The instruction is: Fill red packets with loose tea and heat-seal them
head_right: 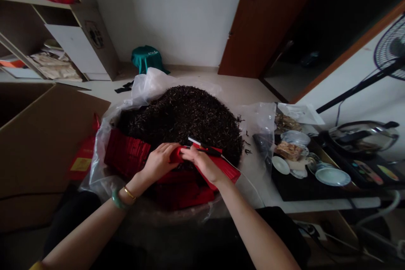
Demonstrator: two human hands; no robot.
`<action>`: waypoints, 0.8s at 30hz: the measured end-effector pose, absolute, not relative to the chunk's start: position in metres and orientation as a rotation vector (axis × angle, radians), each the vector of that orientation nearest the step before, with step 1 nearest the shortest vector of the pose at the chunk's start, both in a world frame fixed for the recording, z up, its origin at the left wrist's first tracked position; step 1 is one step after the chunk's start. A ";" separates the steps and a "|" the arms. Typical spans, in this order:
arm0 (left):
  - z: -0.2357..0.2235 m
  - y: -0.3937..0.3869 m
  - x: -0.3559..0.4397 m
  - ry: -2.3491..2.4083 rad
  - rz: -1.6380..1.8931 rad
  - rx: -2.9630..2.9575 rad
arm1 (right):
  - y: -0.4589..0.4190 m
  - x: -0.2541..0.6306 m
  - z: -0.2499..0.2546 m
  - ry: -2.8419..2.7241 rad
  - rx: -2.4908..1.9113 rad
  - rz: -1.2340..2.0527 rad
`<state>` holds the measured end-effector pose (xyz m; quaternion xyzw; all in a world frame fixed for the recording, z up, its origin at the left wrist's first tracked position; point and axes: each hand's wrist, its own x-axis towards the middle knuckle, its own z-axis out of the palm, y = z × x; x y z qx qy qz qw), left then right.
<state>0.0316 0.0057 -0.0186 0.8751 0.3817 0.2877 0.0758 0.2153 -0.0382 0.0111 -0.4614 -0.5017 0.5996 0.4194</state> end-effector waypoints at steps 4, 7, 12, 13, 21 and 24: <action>-0.014 0.014 0.026 1.224 0.984 2.526 | -0.031 0.226 0.003 -1.174 -1.329 1.361; -0.009 0.018 0.022 1.273 1.000 2.463 | -0.028 0.222 -0.014 -1.589 -1.532 1.264; -0.003 0.022 0.017 1.313 0.987 2.382 | -0.026 0.218 -0.022 -2.370 -1.639 1.027; -0.003 0.022 0.016 1.319 0.983 2.365 | -0.025 0.218 -0.021 -2.482 -1.643 1.023; 0.002 0.022 0.015 1.314 0.950 2.288 | -0.022 0.186 -0.002 -3.054 -1.612 0.425; 0.004 0.022 0.014 1.300 0.955 2.285 | -0.022 0.180 0.000 -3.146 -1.533 0.319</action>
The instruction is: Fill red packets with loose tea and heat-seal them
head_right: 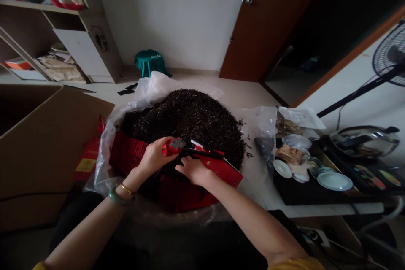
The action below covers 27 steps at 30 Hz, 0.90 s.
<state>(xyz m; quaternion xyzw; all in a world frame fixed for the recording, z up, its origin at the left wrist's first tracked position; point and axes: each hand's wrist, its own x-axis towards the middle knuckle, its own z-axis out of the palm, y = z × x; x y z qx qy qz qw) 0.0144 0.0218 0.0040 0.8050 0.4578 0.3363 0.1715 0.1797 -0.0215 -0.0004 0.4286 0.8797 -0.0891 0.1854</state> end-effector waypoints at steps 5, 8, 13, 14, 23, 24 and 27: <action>0.004 0.022 0.014 1.275 0.989 2.219 | -0.020 0.180 -0.008 2.500 1.249 -0.208; 0.003 0.023 0.014 1.291 0.983 2.193 | -0.019 0.181 -0.012 2.513 1.245 -0.225; 0.003 0.026 0.011 1.324 0.968 2.175 | -0.017 0.186 -0.011 2.555 1.359 -0.425; 0.003 0.027 0.011 1.330 0.970 2.170 | -0.017 0.187 -0.010 2.582 1.415 -0.510; -0.005 0.031 0.011 1.312 0.986 2.138 | -0.012 0.204 0.054 3.020 1.861 -1.047; -0.006 0.030 0.011 1.305 0.989 2.143 | -0.010 0.204 0.063 3.044 1.915 -1.066; -0.006 0.028 0.014 1.301 0.990 2.152 | 0.000 0.199 0.082 3.143 1.998 -1.068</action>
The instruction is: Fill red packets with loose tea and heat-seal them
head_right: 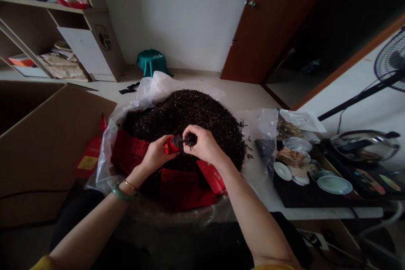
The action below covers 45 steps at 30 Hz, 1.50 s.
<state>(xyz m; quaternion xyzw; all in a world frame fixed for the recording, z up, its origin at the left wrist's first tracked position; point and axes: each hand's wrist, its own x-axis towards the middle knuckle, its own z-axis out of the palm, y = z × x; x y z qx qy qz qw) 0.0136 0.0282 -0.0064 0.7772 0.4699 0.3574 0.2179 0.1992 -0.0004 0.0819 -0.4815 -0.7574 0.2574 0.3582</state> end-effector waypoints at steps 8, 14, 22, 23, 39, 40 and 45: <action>-0.011 0.027 0.017 1.286 1.026 2.016 | 0.016 0.176 0.084 -2.030 -1.283 0.538; -0.017 0.028 0.020 1.326 1.075 1.951 | 0.009 0.177 0.088 -2.050 -1.331 0.523; -0.021 0.027 0.022 1.270 1.067 1.996 | 0.013 0.167 0.069 -2.162 -1.512 0.385; -0.022 0.027 0.022 1.275 1.062 2.005 | 0.015 0.165 0.068 -2.167 -1.523 0.366; -0.021 0.033 0.018 1.428 1.120 1.936 | -0.005 0.177 0.006 -2.725 -1.771 0.622; -0.021 0.033 0.018 1.416 1.118 1.943 | -0.003 0.174 0.002 -2.761 -1.791 0.602; -0.023 0.033 0.019 1.420 1.108 1.940 | 0.013 0.164 -0.001 -2.852 -1.954 0.493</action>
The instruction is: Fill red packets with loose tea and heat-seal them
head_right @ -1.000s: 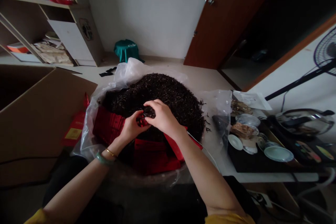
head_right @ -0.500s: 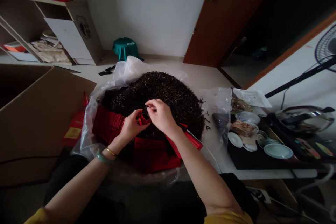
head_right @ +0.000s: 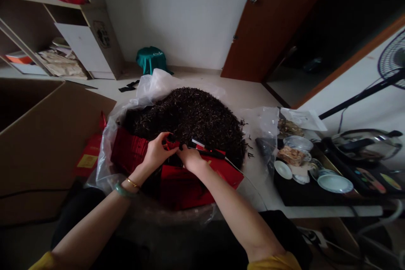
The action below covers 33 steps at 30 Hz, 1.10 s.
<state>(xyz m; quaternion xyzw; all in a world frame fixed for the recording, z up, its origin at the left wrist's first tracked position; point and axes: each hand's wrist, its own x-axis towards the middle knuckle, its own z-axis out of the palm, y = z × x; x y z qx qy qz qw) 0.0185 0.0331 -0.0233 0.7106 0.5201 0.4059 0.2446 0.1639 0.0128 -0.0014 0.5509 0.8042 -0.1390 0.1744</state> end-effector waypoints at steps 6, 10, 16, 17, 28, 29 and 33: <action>-0.020 0.031 0.019 1.427 1.049 1.966 | 0.012 0.159 -0.013 2.296 1.493 -0.378; -0.020 0.031 0.019 1.436 1.025 2.021 | 0.008 0.161 -0.018 2.351 1.467 -0.407; -0.024 0.034 0.018 1.398 1.058 2.038 | 0.009 0.190 -0.004 2.526 1.566 -0.562; -0.024 0.035 0.018 1.399 1.070 2.044 | 0.009 0.196 0.002 2.587 1.631 -0.646; -0.028 0.034 0.019 1.368 1.102 2.079 | 0.017 0.182 0.069 2.899 2.075 -1.199; -0.028 0.034 0.019 1.367 1.102 2.081 | 0.018 0.178 0.068 2.935 2.066 -1.130; -0.028 0.034 0.019 1.390 1.102 2.096 | 0.023 0.170 0.060 2.944 2.055 -1.035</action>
